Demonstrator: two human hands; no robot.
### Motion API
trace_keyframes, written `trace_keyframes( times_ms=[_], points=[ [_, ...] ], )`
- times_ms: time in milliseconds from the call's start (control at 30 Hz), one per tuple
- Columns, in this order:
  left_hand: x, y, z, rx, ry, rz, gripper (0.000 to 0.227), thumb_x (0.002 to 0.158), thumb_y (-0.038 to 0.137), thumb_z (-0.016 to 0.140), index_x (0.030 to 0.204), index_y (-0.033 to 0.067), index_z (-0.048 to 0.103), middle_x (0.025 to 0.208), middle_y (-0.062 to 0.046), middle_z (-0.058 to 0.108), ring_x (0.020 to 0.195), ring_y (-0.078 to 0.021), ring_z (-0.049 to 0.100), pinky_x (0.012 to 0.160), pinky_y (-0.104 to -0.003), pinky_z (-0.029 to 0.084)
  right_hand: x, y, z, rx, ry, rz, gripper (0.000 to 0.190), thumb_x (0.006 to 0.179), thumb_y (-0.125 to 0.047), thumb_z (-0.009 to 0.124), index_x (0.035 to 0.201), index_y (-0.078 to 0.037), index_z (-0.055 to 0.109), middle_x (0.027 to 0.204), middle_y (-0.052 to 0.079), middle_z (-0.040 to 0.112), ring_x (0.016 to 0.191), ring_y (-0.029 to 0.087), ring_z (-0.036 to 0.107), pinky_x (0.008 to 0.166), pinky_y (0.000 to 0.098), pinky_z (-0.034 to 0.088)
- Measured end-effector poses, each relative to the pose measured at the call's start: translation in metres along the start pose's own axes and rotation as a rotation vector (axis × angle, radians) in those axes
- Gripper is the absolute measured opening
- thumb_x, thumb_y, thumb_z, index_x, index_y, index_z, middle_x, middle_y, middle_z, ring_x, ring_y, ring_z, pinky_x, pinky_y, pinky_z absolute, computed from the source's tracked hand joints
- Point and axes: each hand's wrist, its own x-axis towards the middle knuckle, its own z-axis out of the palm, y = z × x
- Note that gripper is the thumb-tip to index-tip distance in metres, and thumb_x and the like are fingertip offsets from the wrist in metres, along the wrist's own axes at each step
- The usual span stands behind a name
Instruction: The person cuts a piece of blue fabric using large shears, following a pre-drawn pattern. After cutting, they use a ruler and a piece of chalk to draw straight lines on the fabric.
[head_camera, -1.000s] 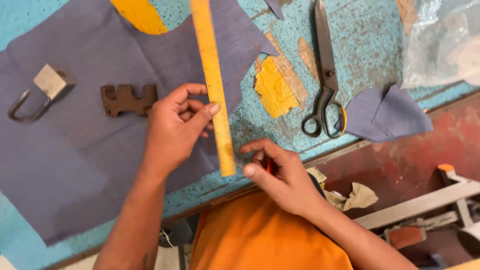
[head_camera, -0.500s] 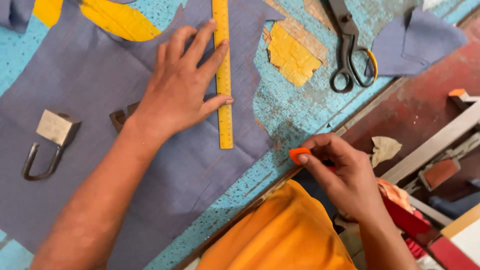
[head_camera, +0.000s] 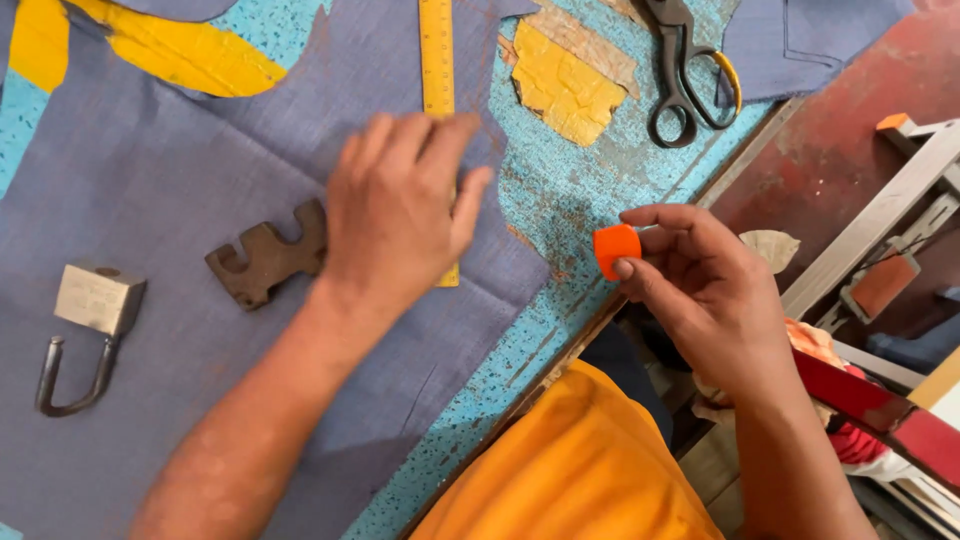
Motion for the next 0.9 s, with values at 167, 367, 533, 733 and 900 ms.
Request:
trace_keyframes(
  times_ms=[167,367,533,733,900],
  points=[
    [0.008,-0.054,-0.01,0.03,-0.239,0.14,0.1,0.076,0.057,0.083,0.16,0.0153,0.049,0.166,-0.019,0.028,0.147,-0.044,0.028,0.11,-0.065,0.03,0.011,0.004,-0.012,-0.028,-0.01,-0.036,0.03,0.097,-0.009,0.068,0.126,-0.005,0.062,0.096,0.007,0.071,0.076,0.01,0.064,0.069,0.0213,0.055],
    [0.003,-0.049,0.001,0.002,-0.262,0.111,0.113,0.068,0.066,0.083,0.16,0.0109,0.048,0.169,-0.019,0.026,0.152,-0.0424,0.004,0.112,-0.075,0.014,0.031,0.005,-0.026,-0.09,-0.051,-0.095,0.028,0.098,-0.01,0.068,0.125,-0.003,0.063,0.099,0.009,0.074,0.081,0.011,0.066,0.071,0.0225,0.053],
    [-0.006,-0.009,0.009,0.033,-0.189,-0.097,0.112,0.079,0.069,0.087,0.161,0.0069,0.044,0.168,-0.018,0.027,0.152,-0.0406,0.004,0.113,-0.075,0.018,0.051,0.003,-0.038,-0.106,-0.059,-0.066,0.027,0.098,-0.014,0.068,0.123,-0.005,0.062,0.091,0.007,0.071,0.054,0.009,0.053,0.039,0.0213,0.041],
    [-0.007,0.001,0.018,-0.007,-0.225,-0.211,0.113,0.084,0.072,0.083,0.165,0.0125,0.033,0.17,-0.015,0.025,0.154,-0.043,0.008,0.117,-0.073,0.014,0.072,-0.012,-0.041,-0.162,-0.145,-0.096,0.029,0.098,-0.012,0.067,0.126,-0.008,0.061,0.092,0.008,0.069,0.066,0.012,0.065,0.032,0.0246,0.049],
    [-0.005,0.002,0.015,-0.003,-0.224,-0.24,0.113,0.082,0.07,0.084,0.164,0.0123,0.034,0.17,-0.015,0.025,0.155,-0.042,0.009,0.117,-0.073,0.013,0.087,-0.014,-0.038,-0.081,-0.195,-0.064,0.026,0.098,-0.01,0.067,0.124,-0.008,0.061,0.093,0.008,0.071,0.068,0.01,0.063,0.038,0.0213,0.042]
  ],
)
